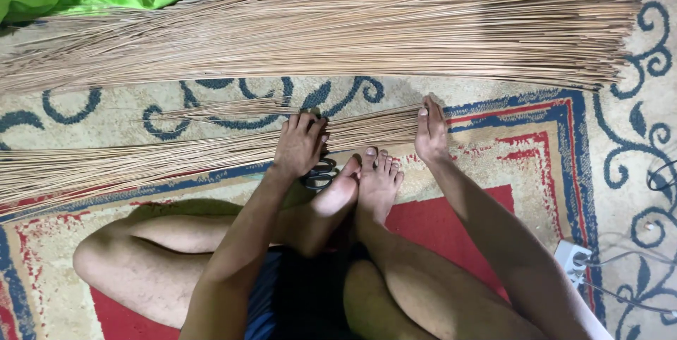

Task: The person bundles thin wooden strips by hand, aligning them and cutting them with scissors.

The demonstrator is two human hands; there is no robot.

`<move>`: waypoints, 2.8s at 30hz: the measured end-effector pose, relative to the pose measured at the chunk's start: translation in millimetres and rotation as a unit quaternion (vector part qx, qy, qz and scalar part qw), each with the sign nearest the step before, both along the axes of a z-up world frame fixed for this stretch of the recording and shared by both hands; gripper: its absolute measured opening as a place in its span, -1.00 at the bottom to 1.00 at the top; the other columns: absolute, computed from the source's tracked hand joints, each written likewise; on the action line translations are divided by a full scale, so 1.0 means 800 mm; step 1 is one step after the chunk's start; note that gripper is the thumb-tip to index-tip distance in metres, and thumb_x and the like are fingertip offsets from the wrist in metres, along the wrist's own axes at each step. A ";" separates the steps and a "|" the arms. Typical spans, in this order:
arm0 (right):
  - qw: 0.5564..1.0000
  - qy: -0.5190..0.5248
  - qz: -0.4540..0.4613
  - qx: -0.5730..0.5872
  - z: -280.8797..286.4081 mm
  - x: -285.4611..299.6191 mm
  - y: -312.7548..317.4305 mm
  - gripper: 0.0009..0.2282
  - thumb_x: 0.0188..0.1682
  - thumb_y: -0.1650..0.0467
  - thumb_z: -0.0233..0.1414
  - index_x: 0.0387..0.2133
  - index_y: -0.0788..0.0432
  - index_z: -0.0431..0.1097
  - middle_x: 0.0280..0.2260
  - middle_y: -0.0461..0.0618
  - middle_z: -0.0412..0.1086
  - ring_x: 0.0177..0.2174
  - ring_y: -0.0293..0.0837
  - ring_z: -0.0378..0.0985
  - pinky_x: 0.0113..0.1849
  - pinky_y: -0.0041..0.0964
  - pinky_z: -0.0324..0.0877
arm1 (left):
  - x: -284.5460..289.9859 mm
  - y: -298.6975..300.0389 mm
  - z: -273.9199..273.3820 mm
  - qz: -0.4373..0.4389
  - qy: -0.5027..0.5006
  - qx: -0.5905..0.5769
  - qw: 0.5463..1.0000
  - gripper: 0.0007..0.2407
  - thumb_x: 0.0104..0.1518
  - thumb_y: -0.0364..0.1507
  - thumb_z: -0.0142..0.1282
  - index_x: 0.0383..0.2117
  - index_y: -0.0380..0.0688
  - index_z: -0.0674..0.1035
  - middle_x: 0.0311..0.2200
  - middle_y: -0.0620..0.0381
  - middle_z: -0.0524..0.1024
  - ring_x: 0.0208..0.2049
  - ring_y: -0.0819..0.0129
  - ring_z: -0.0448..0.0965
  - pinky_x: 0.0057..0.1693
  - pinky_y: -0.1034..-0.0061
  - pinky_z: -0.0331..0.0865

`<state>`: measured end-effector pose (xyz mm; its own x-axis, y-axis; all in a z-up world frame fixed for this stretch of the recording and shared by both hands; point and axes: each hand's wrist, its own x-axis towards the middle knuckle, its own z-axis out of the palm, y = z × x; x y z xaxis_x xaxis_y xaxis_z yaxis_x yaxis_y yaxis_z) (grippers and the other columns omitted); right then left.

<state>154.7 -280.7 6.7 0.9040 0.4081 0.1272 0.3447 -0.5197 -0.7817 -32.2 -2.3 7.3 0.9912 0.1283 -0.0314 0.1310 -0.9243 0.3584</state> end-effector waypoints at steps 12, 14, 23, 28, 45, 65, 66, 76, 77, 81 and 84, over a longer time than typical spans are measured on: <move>0.984 -0.008 -0.179 -0.015 -0.027 0.002 -0.057 -0.64 0.27 0.23 -0.28 -0.06 0.13 0.47 -0.14 0.15 0.46 -0.01 0.15 0.47 0.07 -0.01 0.28 | -0.012 -0.005 0.000 -0.021 -0.020 -0.002 1.000 -0.49 0.21 -0.09 0.06 0.25 -0.05 0.40 0.02 0.11 0.26 0.10 0.04 0.26 0.16 0.18 0.22; 0.985 0.025 -0.172 0.009 -0.021 -0.022 -0.041 -0.52 0.25 0.10 -0.33 0.11 0.19 0.33 0.05 0.28 0.32 0.11 0.24 0.33 0.16 0.10 0.17 | -0.014 -0.008 -0.007 -0.021 -0.026 0.004 0.999 -0.47 0.21 -0.10 0.07 0.27 -0.07 0.38 0.03 0.08 0.26 0.11 0.02 0.26 0.16 0.16 0.21; 0.984 0.068 -0.158 0.041 -0.002 -0.078 -0.009 -0.55 0.24 0.29 -0.22 0.28 0.39 0.08 0.20 0.46 0.12 0.25 0.38 0.12 0.29 0.16 0.00 | -0.015 -0.008 -0.034 -0.028 -0.049 0.027 0.998 -0.41 0.19 -0.10 0.11 0.31 -0.12 0.34 0.06 -0.01 0.28 0.11 -0.04 0.28 0.17 0.10 0.20; 0.980 0.083 -0.179 0.038 -0.005 -0.080 -0.015 -0.54 0.23 0.24 -0.19 0.30 0.30 0.12 0.24 0.39 0.11 0.27 0.33 0.10 0.30 0.11 0.02 | -0.010 -0.007 -0.040 -0.033 -0.055 0.030 0.997 -0.40 0.16 -0.10 0.14 0.31 -0.08 0.35 0.07 0.03 0.28 0.10 -0.01 0.29 0.16 0.12 0.21; 0.990 -0.139 -0.017 0.005 -0.005 0.011 0.072 -0.66 0.02 0.46 0.12 0.07 0.24 0.31 -0.02 0.11 0.27 0.07 0.20 0.33 0.16 0.07 0.12 | -0.013 -0.006 -0.020 -0.033 -0.032 0.017 0.999 -0.45 0.26 0.03 -0.14 0.26 -0.02 0.37 -0.01 0.08 0.28 0.06 0.09 0.28 0.14 0.22 0.18; 0.917 -0.256 0.304 -0.044 0.040 0.002 0.312 -0.61 -0.21 0.48 0.25 -0.09 0.22 0.36 -0.16 0.07 0.30 -0.11 0.12 0.39 -0.08 -0.01 0.32 | -0.050 0.215 -0.033 -0.006 -0.060 0.093 0.994 -0.69 0.03 -0.27 0.30 -0.06 0.22 0.60 -0.09 0.27 0.33 -0.01 0.16 0.37 0.03 0.28 0.39; 0.914 -0.265 0.304 -0.057 0.034 0.007 0.320 -0.62 -0.23 0.47 0.26 -0.10 0.20 0.37 -0.18 0.05 0.30 -0.12 0.11 0.39 -0.10 -0.01 0.33 | -0.048 0.216 -0.048 -0.007 -0.081 0.093 0.992 -0.72 0.04 -0.26 0.30 -0.09 0.24 0.61 -0.11 0.29 0.35 -0.03 0.18 0.40 0.00 0.30 0.39; 0.845 -0.292 0.441 -0.073 0.040 -0.038 0.388 -0.77 -0.19 0.41 0.23 -0.27 0.20 0.47 -0.35 0.02 0.31 -0.26 0.05 0.42 -0.24 -0.06 0.32 | -0.110 0.326 0.019 0.104 -0.068 -0.015 0.992 -0.63 -0.06 -0.57 0.18 -0.07 0.06 0.60 -0.08 0.15 0.42 0.00 0.08 0.46 0.04 0.21 0.41; 0.835 -0.286 0.464 -0.071 0.029 -0.049 0.392 -0.78 -0.18 0.37 0.23 -0.29 0.20 0.47 -0.37 0.02 0.31 -0.27 0.05 0.43 -0.23 -0.07 0.32 | -0.125 0.343 0.011 0.113 0.013 0.061 0.992 -0.60 -0.14 -0.48 0.27 -0.08 0.14 0.61 -0.06 0.21 0.41 0.04 0.15 0.42 0.08 0.24 0.37; 0.815 -0.279 0.503 -0.064 0.038 -0.087 0.408 -0.79 -0.14 0.33 0.21 -0.33 0.18 0.45 -0.39 0.02 0.32 -0.26 0.03 0.44 -0.18 -0.08 0.29 | -0.178 0.382 -0.009 0.132 0.077 0.156 0.976 -0.75 -0.03 -0.45 0.27 -0.19 0.13 0.65 -0.04 0.28 0.40 0.07 0.26 0.37 0.12 0.32 0.30; 0.815 -0.266 0.511 -0.072 0.045 -0.086 0.416 -0.79 -0.17 0.36 0.22 -0.31 0.19 0.44 -0.39 0.03 0.30 -0.26 0.04 0.44 -0.18 -0.09 0.31 | -0.194 0.389 -0.017 0.148 0.040 0.181 0.971 -0.94 0.05 -0.38 0.28 -0.39 0.19 0.68 -0.12 0.35 0.45 0.02 0.29 0.40 0.07 0.37 0.32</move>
